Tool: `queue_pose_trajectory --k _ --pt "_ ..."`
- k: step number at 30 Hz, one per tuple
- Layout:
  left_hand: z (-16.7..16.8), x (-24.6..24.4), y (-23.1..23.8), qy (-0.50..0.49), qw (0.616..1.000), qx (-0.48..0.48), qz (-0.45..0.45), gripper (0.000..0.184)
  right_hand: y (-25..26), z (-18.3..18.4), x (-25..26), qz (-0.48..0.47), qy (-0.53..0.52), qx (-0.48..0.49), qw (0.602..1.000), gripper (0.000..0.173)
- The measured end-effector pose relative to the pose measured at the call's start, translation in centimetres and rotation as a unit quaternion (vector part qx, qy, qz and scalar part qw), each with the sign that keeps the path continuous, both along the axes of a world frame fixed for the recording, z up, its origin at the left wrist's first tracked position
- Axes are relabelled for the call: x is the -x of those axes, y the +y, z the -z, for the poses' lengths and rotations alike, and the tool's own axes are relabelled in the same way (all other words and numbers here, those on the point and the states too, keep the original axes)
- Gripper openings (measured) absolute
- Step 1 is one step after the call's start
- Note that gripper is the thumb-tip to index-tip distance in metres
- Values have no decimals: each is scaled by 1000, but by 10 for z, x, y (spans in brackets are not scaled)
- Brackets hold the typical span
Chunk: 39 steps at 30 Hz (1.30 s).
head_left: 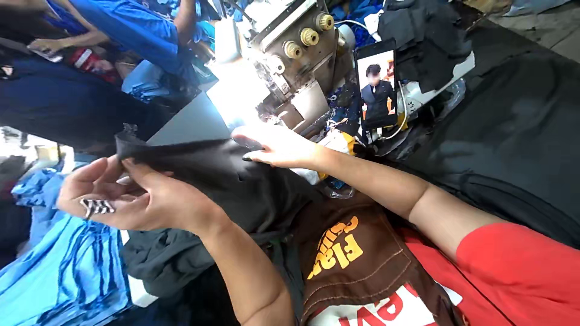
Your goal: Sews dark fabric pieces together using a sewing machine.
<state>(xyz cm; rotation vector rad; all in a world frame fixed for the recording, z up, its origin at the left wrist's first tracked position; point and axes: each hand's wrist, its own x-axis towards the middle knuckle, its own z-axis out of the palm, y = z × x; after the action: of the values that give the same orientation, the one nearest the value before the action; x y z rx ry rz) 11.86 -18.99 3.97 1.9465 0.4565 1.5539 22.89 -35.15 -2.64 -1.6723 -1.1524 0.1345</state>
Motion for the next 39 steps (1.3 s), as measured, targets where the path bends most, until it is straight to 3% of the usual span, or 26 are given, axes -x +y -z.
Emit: queue_pose_trajectory --k 2,4,6,8,10,13,16,18,20,22,25,28,30,31,34,36,39 --pt "12 3 -18 34 996 -10 79 35 -24 16 4 33 -32 21 999 33" --pt "32 -1 -40 79 982 -9 169 34 -48 34 4 123 -63 43 990 25" --pt "54 -7 -60 84 971 -26 224 29 -64 41 5 183 -57 97 977 33" --pt "59 -12 -68 22 963 -93 251 20 -62 43 17 198 -23 140 970 51" --pt "41 -13 -54 -50 953 -161 250 19 -52 47 37 194 -19 135 971 58" --pt "-1 -17 6 -72 959 -236 138 19 -40 45 49 126 59 118 983 33" --pt "-48 -55 62 -40 958 -284 13 23 -34 38 35 78 161 58 982 25" --pt "-72 -78 87 84 953 -287 50 34 -32 31 25 80 224 5 971 28" --pt "-82 -85 99 276 923 -234 127 54 -32 23 18 79 337 -19 938 26" --pt "-65 -77 88 356 891 -199 200 51 -34 27 9 67 434 -54 897 23" --pt "-1 -47 32 392 857 -138 304 21 -39 43 6 24 488 -113 865 15" --pt "58 -8 -18 385 854 -104 334 25 -51 53 8 -20 413 -93 906 47" --pt "68 -3 -24 386 846 -94 355 38 -56 53 6 -22 352 -48 934 68" --pt "68 -3 -21 389 837 -85 374 43 -57 53 7 -18 334 -43 941 69" --pt "63 -11 -5 398 795 -92 449 57 -56 52 7 32 330 -54 942 46" --pt "64 -15 -3 392 788 -121 459 51 -55 53 8 73 332 -61 938 33" --pt "75 -16 -16 321 840 -127 418 29 -52 58 9 87 303 -100 944 43"
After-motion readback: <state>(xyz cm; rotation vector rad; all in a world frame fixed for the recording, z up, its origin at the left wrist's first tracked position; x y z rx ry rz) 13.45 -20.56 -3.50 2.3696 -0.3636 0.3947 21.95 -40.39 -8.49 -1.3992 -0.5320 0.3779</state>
